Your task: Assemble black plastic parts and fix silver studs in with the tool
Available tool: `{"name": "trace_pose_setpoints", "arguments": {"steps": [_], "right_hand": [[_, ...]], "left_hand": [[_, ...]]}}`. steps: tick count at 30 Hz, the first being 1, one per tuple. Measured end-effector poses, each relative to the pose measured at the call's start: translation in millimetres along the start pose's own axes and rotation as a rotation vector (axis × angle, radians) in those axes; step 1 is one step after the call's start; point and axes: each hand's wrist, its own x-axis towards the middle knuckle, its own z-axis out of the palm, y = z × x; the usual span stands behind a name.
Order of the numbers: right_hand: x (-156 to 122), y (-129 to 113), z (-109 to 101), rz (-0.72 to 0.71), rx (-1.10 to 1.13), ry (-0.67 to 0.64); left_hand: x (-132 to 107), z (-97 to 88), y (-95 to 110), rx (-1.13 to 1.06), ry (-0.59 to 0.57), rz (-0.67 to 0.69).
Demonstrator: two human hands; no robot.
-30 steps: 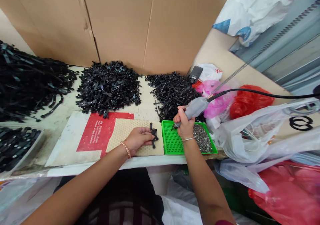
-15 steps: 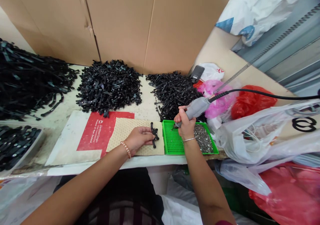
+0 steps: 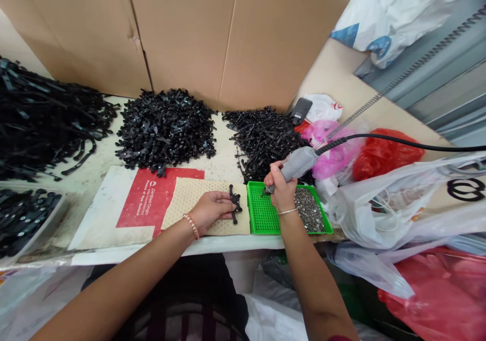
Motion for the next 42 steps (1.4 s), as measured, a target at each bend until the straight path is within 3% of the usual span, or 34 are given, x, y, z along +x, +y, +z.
{"name": "trace_pose_setpoints", "arguments": {"steps": [4,8,11,14,20,42], "right_hand": [[0,-1,1,-0.011,-0.015,0.009],[1,-21,7,-0.023,0.047,0.079],[-4,-43,20,-0.051,0.199,0.099],[-18,-56,40,-0.017,0.285,0.039],[-39,-46,67,0.079,0.264,-0.02],[-41,-37,67,0.092,0.223,0.021]], "left_hand": [[2,0.5,-1,-0.009,-0.005,0.006],[2,2.1,-1,-0.024,-0.019,0.017],[2,3.4,-1,-0.035,-0.01,0.023],[3,4.3,-1,-0.036,-0.006,0.031],[5,5.0,-2,-0.041,-0.023,0.052],[6,3.9,-5,-0.038,-0.015,0.057]]}}
